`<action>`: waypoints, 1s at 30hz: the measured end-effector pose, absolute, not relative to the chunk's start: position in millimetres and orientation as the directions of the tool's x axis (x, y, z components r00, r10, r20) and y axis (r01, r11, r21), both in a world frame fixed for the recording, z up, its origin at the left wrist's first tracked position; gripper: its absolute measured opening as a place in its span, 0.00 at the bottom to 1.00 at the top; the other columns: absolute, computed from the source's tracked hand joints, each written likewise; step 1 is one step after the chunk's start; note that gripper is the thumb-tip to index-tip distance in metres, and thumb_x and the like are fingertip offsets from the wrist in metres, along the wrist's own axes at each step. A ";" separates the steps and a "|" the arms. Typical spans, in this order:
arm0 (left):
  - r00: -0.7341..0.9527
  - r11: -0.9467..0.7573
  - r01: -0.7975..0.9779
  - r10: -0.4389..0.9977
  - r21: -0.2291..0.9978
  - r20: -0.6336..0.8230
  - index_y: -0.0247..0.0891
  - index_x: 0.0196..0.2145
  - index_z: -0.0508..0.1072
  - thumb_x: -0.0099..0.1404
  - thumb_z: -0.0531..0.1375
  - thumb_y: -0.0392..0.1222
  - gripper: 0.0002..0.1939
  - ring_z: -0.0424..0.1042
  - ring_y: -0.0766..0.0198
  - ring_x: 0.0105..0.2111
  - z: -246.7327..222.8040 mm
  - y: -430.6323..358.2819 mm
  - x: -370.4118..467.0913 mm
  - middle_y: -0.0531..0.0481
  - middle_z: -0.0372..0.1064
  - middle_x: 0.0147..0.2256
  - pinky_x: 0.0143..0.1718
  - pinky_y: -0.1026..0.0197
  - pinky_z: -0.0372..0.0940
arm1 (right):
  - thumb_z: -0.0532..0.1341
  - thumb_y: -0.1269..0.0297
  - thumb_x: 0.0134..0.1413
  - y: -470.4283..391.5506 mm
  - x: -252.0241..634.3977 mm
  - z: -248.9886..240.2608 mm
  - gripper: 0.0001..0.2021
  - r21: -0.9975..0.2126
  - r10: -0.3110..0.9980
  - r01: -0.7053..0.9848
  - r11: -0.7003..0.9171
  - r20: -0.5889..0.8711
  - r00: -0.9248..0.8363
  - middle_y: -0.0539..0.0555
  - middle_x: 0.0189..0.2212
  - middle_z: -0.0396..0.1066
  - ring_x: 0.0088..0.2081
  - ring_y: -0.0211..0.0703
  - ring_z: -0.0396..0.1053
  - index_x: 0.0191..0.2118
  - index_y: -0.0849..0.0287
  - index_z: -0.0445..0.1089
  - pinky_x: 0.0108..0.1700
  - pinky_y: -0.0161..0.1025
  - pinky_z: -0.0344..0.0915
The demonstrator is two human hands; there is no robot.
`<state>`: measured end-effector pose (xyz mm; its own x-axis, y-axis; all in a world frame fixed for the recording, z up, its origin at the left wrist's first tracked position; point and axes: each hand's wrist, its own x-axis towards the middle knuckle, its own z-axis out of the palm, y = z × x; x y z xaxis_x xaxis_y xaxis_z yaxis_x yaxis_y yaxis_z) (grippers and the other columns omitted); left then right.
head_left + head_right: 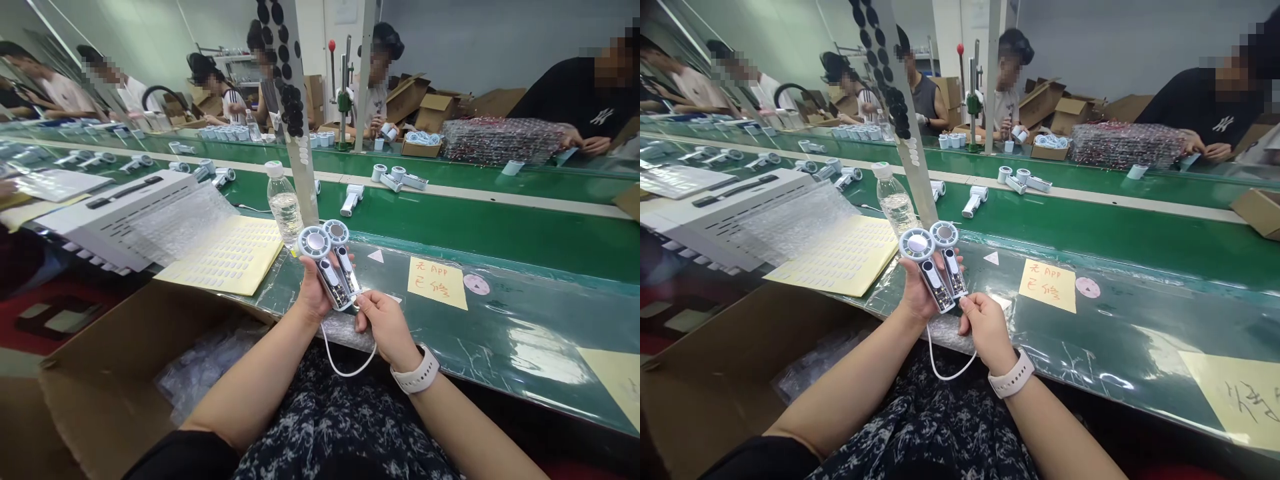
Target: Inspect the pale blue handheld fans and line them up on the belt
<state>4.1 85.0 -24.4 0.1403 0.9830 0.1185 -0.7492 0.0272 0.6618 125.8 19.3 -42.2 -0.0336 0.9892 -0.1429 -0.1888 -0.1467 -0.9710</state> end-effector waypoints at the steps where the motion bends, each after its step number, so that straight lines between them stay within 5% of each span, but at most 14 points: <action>1: 0.136 0.012 -0.735 0.982 0.678 0.130 0.37 0.23 0.73 0.41 0.66 0.73 0.33 0.75 0.46 0.48 -24.9 84.4 4.7 0.43 0.77 0.41 0.47 0.51 0.72 | 0.63 0.45 0.51 19.0 125.4 -42.4 0.19 -0.970 0.989 -0.194 -0.145 -0.143 -0.027 0.44 0.11 0.63 0.17 0.37 0.61 0.26 0.56 0.65 0.25 0.36 0.60; 10: 0.154 0.005 -0.691 0.978 0.723 0.140 0.38 0.25 0.75 0.40 0.67 0.73 0.33 0.75 0.45 0.45 -36.9 82.3 6.5 0.42 0.77 0.40 0.43 0.51 0.71 | 0.63 0.42 0.52 21.9 126.2 -42.4 0.21 -0.972 0.992 -0.200 -0.123 -0.125 -0.003 0.44 0.12 0.62 0.18 0.38 0.62 0.25 0.55 0.63 0.25 0.37 0.62; 18: 0.131 0.143 -0.792 0.989 0.594 -0.063 0.35 0.34 0.75 0.50 0.64 0.70 0.32 0.77 0.47 0.42 -28.7 88.9 1.1 0.41 0.78 0.34 0.47 0.48 0.70 | 0.64 0.44 0.50 24.1 138.3 -50.3 0.19 -0.993 0.992 -0.120 0.011 -0.004 0.125 0.55 0.34 0.74 0.32 0.43 0.70 0.28 0.57 0.70 0.40 0.44 0.69; 22: 0.091 0.135 -0.768 0.991 0.626 -0.102 0.34 0.42 0.74 0.57 0.61 0.60 0.26 0.77 0.48 0.43 -29.4 89.9 0.9 0.41 0.78 0.36 0.48 0.48 0.69 | 0.59 0.48 0.56 46.8 179.7 -46.1 0.19 -0.997 0.897 -0.047 0.062 0.035 0.441 0.59 0.45 0.72 0.47 0.52 0.69 0.43 0.58 0.71 0.51 0.53 0.65; 26: 0.092 0.074 -0.646 0.996 0.760 -0.019 0.36 0.44 0.74 0.54 0.64 0.59 0.27 0.75 0.48 0.45 -37.5 81.5 10.4 0.44 0.77 0.38 0.48 0.50 0.69 | 0.57 0.51 0.58 50.0 195.8 -39.7 0.28 -0.993 0.760 0.047 0.112 0.116 0.640 0.62 0.64 0.56 0.66 0.57 0.51 0.61 0.59 0.60 0.66 0.59 0.46; 30: 0.152 0.055 -0.584 0.987 0.810 0.042 0.39 0.43 0.76 0.45 0.73 0.52 0.28 0.74 0.52 0.47 -36.5 57.6 17.5 0.46 0.77 0.42 0.50 0.54 0.66 | 0.63 0.52 0.56 21.7 168.9 -36.1 0.31 -0.984 0.956 -0.040 0.175 0.160 0.246 0.60 0.65 0.59 0.65 0.54 0.57 0.63 0.54 0.61 0.67 0.54 0.52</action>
<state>17.5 57.6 -36.5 0.1520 0.9875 0.0424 -0.5841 0.0551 0.8098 168.9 21.7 -36.1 0.2457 0.9561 0.1597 -0.0403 0.1747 -0.9838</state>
